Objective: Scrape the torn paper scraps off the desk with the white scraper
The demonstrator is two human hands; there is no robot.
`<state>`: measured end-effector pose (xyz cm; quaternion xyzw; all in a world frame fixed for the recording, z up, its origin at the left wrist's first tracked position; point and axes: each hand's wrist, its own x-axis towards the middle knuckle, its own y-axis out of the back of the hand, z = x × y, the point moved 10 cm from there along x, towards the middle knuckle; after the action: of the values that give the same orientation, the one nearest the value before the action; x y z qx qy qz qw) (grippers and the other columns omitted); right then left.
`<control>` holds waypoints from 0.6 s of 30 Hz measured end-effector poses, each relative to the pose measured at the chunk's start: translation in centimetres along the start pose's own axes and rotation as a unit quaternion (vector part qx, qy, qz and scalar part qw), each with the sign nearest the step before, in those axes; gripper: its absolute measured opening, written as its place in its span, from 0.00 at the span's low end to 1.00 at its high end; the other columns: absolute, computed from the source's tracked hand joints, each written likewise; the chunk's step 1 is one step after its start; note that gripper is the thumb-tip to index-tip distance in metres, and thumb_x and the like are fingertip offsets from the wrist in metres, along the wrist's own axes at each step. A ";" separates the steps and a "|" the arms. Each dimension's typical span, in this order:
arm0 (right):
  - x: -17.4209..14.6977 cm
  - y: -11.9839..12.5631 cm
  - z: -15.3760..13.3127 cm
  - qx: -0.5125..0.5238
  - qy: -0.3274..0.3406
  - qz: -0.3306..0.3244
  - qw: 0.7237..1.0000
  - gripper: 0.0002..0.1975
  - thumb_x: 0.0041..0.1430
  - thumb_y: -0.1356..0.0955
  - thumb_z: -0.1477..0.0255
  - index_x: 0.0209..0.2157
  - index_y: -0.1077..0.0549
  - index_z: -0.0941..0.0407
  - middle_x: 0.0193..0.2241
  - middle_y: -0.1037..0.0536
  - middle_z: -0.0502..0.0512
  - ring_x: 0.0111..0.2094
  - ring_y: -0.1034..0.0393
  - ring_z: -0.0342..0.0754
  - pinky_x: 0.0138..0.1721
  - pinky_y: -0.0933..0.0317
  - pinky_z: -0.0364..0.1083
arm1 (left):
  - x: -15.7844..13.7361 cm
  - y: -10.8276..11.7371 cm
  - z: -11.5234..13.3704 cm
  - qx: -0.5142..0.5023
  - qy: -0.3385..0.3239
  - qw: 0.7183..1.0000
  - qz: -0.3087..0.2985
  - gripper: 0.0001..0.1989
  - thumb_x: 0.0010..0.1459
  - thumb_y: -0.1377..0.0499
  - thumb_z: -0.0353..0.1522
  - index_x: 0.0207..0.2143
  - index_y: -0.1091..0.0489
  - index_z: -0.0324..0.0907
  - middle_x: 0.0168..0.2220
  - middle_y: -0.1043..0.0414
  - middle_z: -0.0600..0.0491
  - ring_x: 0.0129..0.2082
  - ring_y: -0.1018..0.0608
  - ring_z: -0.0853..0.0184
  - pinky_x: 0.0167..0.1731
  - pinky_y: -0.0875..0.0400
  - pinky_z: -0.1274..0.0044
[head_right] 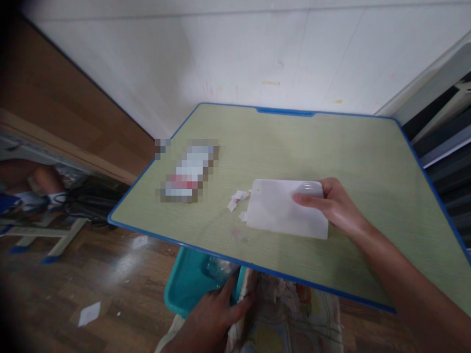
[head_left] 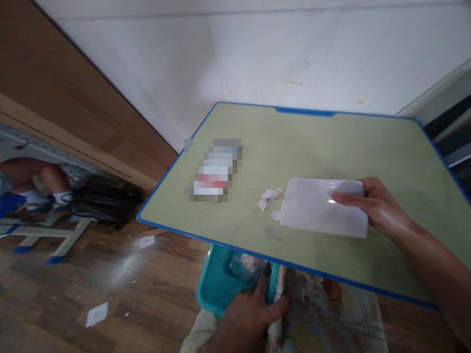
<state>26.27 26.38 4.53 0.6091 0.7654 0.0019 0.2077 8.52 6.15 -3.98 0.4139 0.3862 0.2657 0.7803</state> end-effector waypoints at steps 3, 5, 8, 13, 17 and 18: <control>0.1 -0.4 0.0 -0.032 -0.001 -0.014 0.999 0.08 0.40 0.32 0.66 0.19 0.29 0.57 0.15 0.30 0.49 0.15 0.38 0.42 0.14 0.48 0.41 | 0.0 0.0 0.0 0.005 0.002 1.000 0.001 0.42 0.37 0.48 0.20 0.53 0.60 0.59 0.51 0.53 0.44 0.32 0.31 0.60 0.28 0.35 0.69; 0.0 -1.8 -0.1 -0.055 0.001 -0.039 0.998 0.10 0.40 0.32 0.65 0.16 0.30 0.58 0.13 0.31 0.49 0.14 0.39 0.41 0.13 0.50 0.40 | 0.0 0.0 0.0 0.007 0.003 1.000 0.001 0.43 0.37 0.48 0.20 0.53 0.61 0.59 0.52 0.54 0.44 0.31 0.32 0.61 0.28 0.35 0.70; -0.6 -4.3 -0.7 -0.083 0.018 -0.070 0.994 0.12 0.41 0.33 0.64 0.14 0.32 0.57 0.11 0.34 0.49 0.13 0.42 0.40 0.11 0.54 0.39 | 0.0 0.2 0.1 0.004 -0.001 1.000 0.005 0.44 0.37 0.49 0.20 0.53 0.62 0.59 0.52 0.55 0.44 0.31 0.32 0.61 0.28 0.35 0.70; -2.1 -7.6 -1.8 -0.132 0.065 -0.104 0.984 0.15 0.44 0.35 0.62 0.13 0.35 0.58 0.11 0.39 0.47 0.13 0.47 0.37 0.12 0.57 0.38 | 0.0 0.2 0.1 -0.007 -0.004 1.000 0.008 0.44 0.36 0.48 0.21 0.53 0.61 0.58 0.52 0.56 0.43 0.32 0.32 0.59 0.29 0.35 0.69; -2.7 -8.6 -1.9 -0.131 0.078 -0.122 0.981 0.16 0.44 0.36 0.61 0.14 0.36 0.58 0.12 0.40 0.47 0.14 0.49 0.36 0.13 0.56 0.38 | 0.0 0.1 0.1 -0.009 -0.006 1.000 0.012 0.44 0.36 0.47 0.21 0.53 0.61 0.58 0.52 0.57 0.43 0.35 0.33 0.58 0.31 0.36 0.69; -2.7 -8.4 -1.8 -0.125 0.077 -0.115 0.982 0.16 0.45 0.36 0.61 0.14 0.36 0.59 0.12 0.40 0.47 0.14 0.48 0.36 0.13 0.56 0.38 | 0.0 0.0 0.0 -0.006 -0.004 1.000 0.012 0.44 0.36 0.47 0.20 0.53 0.61 0.58 0.53 0.58 0.43 0.35 0.32 0.58 0.30 0.36 0.69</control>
<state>18.31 22.13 4.87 0.4845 0.8375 0.1206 0.2220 8.55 6.18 -3.99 0.4144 0.3770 0.2757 0.7811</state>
